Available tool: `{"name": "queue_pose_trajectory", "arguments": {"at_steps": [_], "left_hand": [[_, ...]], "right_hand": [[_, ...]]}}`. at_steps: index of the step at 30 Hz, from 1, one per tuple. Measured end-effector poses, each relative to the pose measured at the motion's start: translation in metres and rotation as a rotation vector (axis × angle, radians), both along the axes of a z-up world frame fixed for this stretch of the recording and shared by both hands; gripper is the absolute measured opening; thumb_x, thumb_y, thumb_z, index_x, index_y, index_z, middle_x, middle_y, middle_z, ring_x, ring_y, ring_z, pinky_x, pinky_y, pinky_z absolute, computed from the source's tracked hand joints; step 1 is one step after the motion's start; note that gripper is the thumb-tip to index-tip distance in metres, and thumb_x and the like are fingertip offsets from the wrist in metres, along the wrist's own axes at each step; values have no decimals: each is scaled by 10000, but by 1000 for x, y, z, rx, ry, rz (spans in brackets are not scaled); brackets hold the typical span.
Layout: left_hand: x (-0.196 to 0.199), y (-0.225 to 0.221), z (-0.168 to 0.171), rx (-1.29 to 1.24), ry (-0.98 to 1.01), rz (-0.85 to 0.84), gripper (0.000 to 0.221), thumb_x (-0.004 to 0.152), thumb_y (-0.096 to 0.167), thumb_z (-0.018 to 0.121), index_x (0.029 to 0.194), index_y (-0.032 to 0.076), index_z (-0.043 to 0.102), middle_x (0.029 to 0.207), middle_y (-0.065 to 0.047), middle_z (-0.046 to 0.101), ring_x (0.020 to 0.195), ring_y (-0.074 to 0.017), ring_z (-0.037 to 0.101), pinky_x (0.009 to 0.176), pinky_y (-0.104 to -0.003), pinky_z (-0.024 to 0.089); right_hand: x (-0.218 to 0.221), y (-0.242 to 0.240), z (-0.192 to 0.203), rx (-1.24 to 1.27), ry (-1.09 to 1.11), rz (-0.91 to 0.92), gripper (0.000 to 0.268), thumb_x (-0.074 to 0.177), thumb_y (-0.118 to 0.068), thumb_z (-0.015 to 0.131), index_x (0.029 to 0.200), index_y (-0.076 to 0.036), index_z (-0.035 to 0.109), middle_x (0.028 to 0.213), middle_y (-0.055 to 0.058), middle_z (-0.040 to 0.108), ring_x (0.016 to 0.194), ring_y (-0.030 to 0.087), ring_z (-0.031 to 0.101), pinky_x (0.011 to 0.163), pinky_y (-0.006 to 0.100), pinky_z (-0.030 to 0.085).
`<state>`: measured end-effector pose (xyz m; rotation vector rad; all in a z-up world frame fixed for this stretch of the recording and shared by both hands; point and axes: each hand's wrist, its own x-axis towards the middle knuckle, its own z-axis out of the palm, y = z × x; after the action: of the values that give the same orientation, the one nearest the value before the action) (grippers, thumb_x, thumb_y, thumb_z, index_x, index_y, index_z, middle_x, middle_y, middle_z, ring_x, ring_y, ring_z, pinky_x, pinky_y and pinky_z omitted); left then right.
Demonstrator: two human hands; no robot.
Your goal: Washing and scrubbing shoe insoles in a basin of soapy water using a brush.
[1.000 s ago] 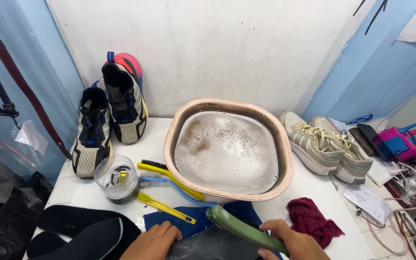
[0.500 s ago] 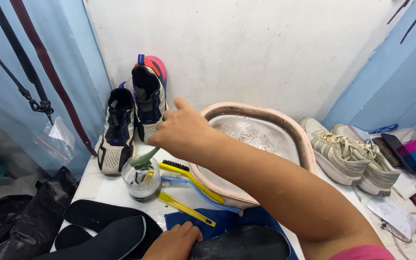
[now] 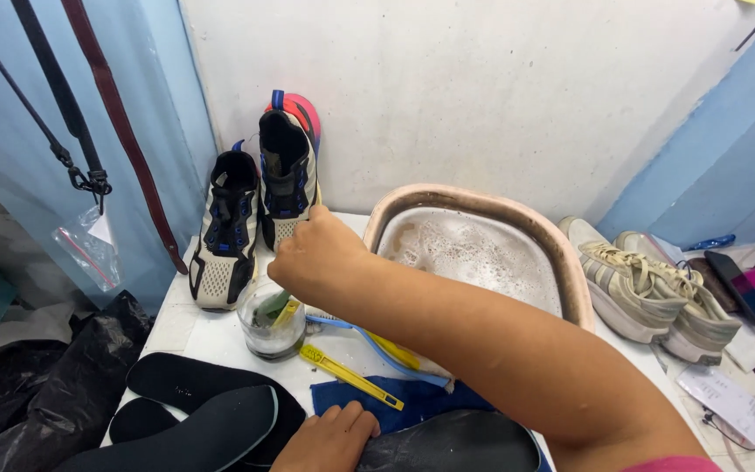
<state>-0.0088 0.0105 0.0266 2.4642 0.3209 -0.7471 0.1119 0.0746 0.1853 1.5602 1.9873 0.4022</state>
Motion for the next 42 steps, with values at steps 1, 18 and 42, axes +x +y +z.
{"name": "queue_pose_trajectory", "arguments": {"at_steps": [1, 18, 42], "left_hand": [[-1, -1, 2, 5, -26, 20, 491, 999, 550, 592, 1366, 269, 429, 1300, -12, 419, 1104, -222, 454, 914, -401, 402], [-1, -6, -47, 205, -171, 38, 451, 927, 624, 579, 1282, 361, 492, 1196, 47, 446, 1070, -235, 554, 821, -439, 473], [22, -19, -77, 97, -288, 72, 756, 817, 787, 717, 1436, 403, 516, 1288, 129, 532, 1116, -177, 543, 928, -383, 484]], "right_hand": [[3, -3, 1, 18, 18, -6, 165, 997, -218, 640, 1128, -303, 693, 1067, -48, 717, 963, 230, 680, 799, 399, 450], [81, -248, -3, 166, 907, -582, 152, 968, -312, 550, 1061, -204, 497, 866, 133, 697, 731, 369, 635, 649, 496, 449], [68, -393, -185, 541, 481, -475, 392, 934, -530, 700, 1290, -372, 654, 732, 38, 579, 430, 273, 610, 279, 468, 452]]}}
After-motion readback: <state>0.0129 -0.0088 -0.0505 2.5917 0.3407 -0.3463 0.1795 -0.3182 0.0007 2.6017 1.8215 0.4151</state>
